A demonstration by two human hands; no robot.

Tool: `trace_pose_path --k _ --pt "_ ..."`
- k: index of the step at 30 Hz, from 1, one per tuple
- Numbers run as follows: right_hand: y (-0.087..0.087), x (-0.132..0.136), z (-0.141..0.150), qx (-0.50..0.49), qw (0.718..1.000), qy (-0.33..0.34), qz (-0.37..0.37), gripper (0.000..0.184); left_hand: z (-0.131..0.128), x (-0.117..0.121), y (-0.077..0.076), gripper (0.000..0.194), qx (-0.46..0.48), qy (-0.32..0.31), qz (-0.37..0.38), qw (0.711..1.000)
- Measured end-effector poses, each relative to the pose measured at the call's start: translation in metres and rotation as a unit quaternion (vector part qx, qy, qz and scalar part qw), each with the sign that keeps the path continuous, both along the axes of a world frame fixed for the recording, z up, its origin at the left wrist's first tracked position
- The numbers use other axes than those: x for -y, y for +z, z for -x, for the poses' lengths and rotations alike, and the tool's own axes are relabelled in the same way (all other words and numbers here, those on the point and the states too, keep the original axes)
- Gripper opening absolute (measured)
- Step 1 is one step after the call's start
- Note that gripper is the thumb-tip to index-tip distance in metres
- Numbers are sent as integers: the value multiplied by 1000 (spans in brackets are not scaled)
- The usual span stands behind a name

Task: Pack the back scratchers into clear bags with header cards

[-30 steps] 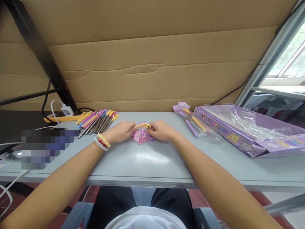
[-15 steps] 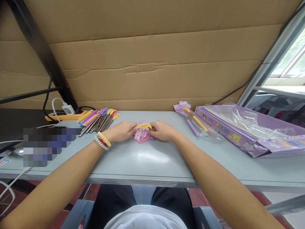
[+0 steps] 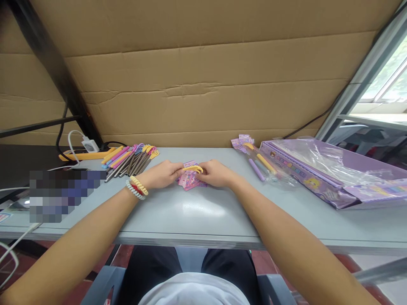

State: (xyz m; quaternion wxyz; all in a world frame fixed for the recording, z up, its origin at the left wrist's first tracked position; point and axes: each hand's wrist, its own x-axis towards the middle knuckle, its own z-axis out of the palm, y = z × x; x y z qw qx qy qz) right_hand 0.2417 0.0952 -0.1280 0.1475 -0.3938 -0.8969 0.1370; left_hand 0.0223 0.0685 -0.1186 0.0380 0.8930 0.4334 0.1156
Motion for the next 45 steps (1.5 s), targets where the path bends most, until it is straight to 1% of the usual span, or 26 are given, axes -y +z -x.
trace_pose_path --k 6,15,21,26,32,35,41,45 --pt "-1 -1 0 0 1000 6 2 26 0 -5 -5 28 -1 -6 2 1000" --pt "0 0 0 18 1000 -5 -2 27 -1 -4 -4 22 -15 -8 1 1000" --pt "0 -1 1 39 999 -12 4 26 -4 -1 0 24 -44 16 1 999" --pt "1 -1 1 61 997 -32 28 24 -6 3 5 28 -61 30 -6 998" --pt "1 0 1 59 997 -39 32 25 -3 1 3 29 -51 18 -19 998" --pt "1 1 1 49 998 -32 33 23 -2 1 3 28 -40 6 -19 999" --pt "2 2 1 6 1000 6 13 22 -2 3 4 28 -41 -1 -10 999" --pt "2 3 1 -8 1000 14 14 23 -2 3 4 30 -37 10 11 999"
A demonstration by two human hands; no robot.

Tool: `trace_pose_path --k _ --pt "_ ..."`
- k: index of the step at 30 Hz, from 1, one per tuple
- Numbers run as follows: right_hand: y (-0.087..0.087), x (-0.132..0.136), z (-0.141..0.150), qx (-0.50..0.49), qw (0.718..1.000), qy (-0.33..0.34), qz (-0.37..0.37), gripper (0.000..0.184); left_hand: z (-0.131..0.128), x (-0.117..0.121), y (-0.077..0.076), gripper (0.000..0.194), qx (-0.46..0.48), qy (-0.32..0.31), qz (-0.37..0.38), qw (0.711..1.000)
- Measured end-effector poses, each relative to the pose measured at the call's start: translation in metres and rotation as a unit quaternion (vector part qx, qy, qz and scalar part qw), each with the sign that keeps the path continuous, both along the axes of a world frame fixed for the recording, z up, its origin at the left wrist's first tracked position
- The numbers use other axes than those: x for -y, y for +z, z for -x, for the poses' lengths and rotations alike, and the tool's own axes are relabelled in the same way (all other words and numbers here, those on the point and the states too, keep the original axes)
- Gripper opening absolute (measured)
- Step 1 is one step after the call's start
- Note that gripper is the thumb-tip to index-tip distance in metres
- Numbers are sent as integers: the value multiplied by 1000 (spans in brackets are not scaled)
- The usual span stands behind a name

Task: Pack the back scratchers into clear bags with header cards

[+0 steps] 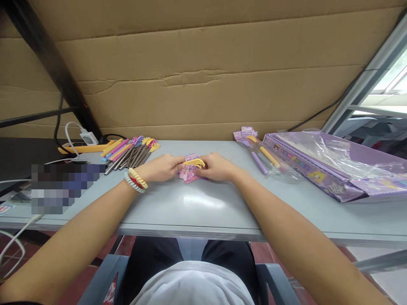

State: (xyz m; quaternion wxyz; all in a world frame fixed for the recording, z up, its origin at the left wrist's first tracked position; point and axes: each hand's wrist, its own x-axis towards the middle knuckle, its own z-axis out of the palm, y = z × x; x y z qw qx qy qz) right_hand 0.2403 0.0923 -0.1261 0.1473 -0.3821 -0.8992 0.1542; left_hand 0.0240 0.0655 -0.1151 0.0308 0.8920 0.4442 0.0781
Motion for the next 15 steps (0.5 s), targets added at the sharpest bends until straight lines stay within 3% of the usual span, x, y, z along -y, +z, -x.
trace_pose_path --k 7,15 --pt "0 -1 0 -26 1000 -14 0 31 1 -5 -4 32 14 9 -16 1000" --pt "-2 -3 0 -21 999 -25 -16 27 -1 -8 -6 29 36 -18 -50 998"
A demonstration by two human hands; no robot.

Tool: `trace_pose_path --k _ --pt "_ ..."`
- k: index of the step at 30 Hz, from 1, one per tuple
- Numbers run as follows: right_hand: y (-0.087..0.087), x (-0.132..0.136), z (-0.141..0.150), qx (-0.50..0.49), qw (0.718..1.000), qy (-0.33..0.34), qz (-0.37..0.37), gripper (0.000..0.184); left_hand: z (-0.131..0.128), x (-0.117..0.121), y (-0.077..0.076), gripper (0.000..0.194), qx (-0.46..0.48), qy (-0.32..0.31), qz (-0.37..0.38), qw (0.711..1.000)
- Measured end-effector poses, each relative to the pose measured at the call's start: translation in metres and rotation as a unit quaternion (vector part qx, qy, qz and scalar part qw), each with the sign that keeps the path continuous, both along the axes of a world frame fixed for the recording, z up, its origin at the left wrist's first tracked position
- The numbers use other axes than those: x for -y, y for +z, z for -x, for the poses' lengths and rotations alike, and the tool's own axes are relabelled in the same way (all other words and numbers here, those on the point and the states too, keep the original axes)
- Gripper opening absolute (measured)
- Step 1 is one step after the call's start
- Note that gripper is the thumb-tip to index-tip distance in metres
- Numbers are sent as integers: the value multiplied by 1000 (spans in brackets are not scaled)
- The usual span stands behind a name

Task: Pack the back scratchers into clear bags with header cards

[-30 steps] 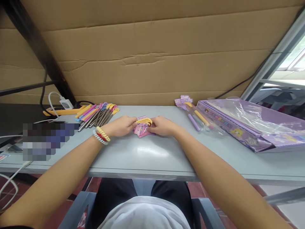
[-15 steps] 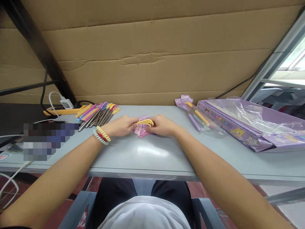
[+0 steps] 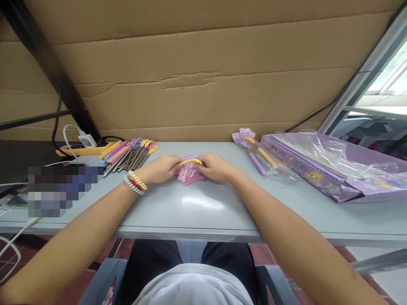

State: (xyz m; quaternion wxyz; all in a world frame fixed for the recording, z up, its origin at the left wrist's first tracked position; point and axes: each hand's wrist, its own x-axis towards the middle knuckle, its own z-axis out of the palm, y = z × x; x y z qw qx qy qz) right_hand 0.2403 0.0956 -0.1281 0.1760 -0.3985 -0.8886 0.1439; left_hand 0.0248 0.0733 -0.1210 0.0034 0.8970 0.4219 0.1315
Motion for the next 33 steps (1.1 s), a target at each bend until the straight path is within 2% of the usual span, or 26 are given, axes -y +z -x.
trace_pose_path --k 9,19,25,33 --pt "2 2 0 -7 1000 6 9 30 0 4 3 28 -49 44 -2 998" --pt "3 3 1 8 1000 20 -2 31 1 8 4 29 -44 39 22 998" --pt "3 3 1 17 1000 7 -8 30 3 5 2 32 -10 20 39 999" --pt "3 4 3 7 1000 11 -23 29 1 4 0 32 -38 29 45 998"
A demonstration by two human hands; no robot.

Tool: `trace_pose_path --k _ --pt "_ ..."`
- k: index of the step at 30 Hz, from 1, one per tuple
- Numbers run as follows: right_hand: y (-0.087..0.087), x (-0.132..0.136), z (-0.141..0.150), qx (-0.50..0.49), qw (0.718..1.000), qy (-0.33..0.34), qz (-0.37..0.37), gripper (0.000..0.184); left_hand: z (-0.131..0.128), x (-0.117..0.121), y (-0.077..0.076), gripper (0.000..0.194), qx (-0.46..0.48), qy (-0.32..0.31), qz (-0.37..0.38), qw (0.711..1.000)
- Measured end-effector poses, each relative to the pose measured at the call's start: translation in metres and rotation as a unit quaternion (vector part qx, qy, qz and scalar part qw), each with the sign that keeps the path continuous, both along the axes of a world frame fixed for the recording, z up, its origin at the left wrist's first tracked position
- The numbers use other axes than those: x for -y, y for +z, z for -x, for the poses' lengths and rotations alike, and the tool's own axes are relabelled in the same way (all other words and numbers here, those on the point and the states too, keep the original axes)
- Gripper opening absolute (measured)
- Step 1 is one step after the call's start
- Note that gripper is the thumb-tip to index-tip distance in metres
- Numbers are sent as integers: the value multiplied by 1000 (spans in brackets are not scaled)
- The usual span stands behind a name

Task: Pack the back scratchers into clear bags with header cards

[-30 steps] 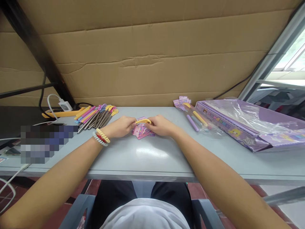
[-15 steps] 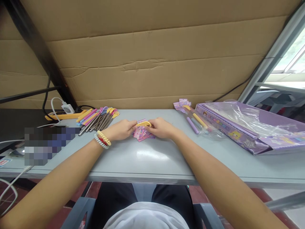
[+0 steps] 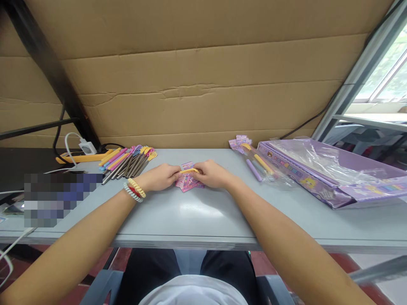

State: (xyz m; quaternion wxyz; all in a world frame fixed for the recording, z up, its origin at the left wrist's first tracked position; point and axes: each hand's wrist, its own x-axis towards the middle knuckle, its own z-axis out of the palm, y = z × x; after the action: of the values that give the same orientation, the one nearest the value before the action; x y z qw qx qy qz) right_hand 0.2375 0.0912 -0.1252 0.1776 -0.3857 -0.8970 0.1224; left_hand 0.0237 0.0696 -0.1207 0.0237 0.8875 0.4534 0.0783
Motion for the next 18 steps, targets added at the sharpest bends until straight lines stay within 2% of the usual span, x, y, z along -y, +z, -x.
trace_pose_path --k 18 --pt "1 1 1 19 1000 -5 12 28 2 2 1 36 25 -6 26 999"
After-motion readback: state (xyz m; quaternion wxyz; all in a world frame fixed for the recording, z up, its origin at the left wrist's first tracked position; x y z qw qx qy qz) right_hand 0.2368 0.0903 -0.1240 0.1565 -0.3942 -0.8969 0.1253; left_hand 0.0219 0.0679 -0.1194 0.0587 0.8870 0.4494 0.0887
